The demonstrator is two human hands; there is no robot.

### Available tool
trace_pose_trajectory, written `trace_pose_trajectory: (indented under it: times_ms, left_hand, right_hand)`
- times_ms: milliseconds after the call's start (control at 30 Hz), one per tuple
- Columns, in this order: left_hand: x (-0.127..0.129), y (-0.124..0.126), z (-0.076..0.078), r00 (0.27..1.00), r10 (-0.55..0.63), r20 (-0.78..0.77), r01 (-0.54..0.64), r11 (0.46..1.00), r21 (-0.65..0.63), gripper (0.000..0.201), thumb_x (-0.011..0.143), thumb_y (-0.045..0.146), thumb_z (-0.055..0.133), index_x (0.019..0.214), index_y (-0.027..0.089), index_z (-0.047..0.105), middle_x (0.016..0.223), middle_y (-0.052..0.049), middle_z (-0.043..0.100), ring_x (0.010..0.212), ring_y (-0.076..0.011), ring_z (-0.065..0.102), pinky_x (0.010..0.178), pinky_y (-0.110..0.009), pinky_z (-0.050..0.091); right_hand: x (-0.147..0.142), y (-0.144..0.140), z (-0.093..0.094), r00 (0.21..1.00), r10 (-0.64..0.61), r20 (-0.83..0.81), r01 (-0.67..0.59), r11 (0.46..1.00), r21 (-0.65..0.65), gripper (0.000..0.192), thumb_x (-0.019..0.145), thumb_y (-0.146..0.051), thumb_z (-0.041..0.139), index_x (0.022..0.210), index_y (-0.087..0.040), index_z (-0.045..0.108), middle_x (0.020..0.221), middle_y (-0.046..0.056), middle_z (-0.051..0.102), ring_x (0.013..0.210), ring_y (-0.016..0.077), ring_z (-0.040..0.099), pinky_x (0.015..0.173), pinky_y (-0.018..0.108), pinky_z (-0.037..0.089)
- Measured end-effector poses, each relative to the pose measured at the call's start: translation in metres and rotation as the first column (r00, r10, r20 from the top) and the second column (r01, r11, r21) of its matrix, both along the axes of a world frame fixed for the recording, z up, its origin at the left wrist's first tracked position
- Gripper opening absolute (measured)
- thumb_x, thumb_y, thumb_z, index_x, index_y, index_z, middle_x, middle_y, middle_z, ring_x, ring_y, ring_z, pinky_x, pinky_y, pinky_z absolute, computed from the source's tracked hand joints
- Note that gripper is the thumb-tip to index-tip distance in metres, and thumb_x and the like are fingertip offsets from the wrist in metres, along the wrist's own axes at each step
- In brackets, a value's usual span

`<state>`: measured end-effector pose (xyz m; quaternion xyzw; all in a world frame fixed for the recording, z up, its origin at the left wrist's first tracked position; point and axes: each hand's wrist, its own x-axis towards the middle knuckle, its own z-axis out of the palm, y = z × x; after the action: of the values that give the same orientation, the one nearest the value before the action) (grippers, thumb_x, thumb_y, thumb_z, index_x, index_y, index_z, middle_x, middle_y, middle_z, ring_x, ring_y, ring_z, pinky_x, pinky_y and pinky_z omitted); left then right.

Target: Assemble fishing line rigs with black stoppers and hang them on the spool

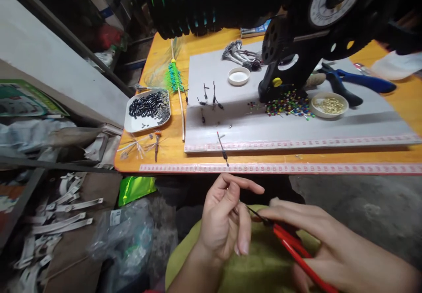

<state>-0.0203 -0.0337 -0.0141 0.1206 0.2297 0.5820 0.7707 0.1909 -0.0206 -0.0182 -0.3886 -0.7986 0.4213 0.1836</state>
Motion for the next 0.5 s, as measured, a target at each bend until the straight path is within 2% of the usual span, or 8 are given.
trace_pose_trajectory:
  times_ms: [67, 167, 267, 433, 500]
  left_hand:
    - [-0.002, -0.001, 0.001, 1.0, -0.001, 0.031, 0.001, 1.0, 0.001, 0.022, 0.102, 0.032, 0.054, 0.091, 0.014, 0.059, 0.1, -0.004, 0.075, 0.031, -0.0009, 0.057, 0.032, -0.009, 0.042]
    - [-0.003, -0.002, 0.002, 0.997, 0.007, 0.073, -0.008, 1.0, 0.002, 0.021, 0.102, 0.031, 0.055, 0.091, 0.014, 0.06, 0.101, -0.005, 0.076, 0.032, -0.0005, 0.058, 0.042, -0.012, 0.052]
    - [-0.002, -0.002, 0.001, 0.996, 0.011, 0.089, -0.009, 1.0, -0.015, 0.021, 0.101, 0.031, 0.057, 0.091, 0.013, 0.061, 0.1, -0.005, 0.076, 0.034, -0.0006, 0.059, 0.049, -0.015, 0.057]
    - [-0.002, -0.002, -0.004, 0.993, 0.0, 0.119, 0.002, 1.0, -0.017, 0.02, 0.102, 0.028, 0.056, 0.091, 0.013, 0.064, 0.098, -0.005, 0.077, 0.036, -0.0026, 0.062, 0.051, -0.016, 0.058]
    - [-0.003, -0.002, -0.005, 0.99, 0.001, 0.138, 0.001, 1.0, -0.011, 0.021, 0.103, 0.025, 0.054, 0.092, 0.012, 0.066, 0.1, -0.005, 0.078, 0.038, -0.0029, 0.064, 0.051, -0.015, 0.058]
  right_hand:
    - [-0.012, 0.0, -0.003, 1.0, -0.001, 0.015, 0.001, 1.0, 0.012, 0.048, 0.074, -0.045, 0.085, 0.121, -0.035, 0.077, 0.108, 0.009, 0.079, 0.095, 0.0262, 0.076, 0.082, 0.032, 0.064]
    - [-0.019, 0.004, 0.001, 0.998, -0.049, -0.051, 0.048, 0.999, -0.02, 0.032, 0.081, -0.051, 0.077, 0.109, -0.035, 0.082, 0.092, 0.009, 0.081, 0.084, 0.0235, 0.077, 0.076, 0.029, 0.064]
    - [-0.023, 0.01, 0.009, 0.996, -0.01, -0.091, 0.002, 0.996, -0.089, 0.03, 0.086, -0.053, 0.072, 0.107, -0.034, 0.083, 0.088, 0.009, 0.081, 0.081, 0.0243, 0.077, 0.076, 0.031, 0.064]
    - [-0.025, 0.013, 0.013, 0.989, 0.089, -0.116, -0.118, 0.956, -0.269, 0.034, 0.093, -0.045, 0.065, 0.123, -0.033, 0.076, 0.067, 0.005, 0.077, 0.085, 0.0275, 0.077, 0.085, 0.037, 0.061]
    - [-0.025, 0.014, 0.014, 0.984, 0.096, -0.149, -0.136, 0.948, -0.288, 0.033, 0.093, -0.041, 0.066, 0.124, -0.034, 0.075, 0.068, 0.004, 0.077, 0.081, 0.0261, 0.077, 0.087, 0.037, 0.06]
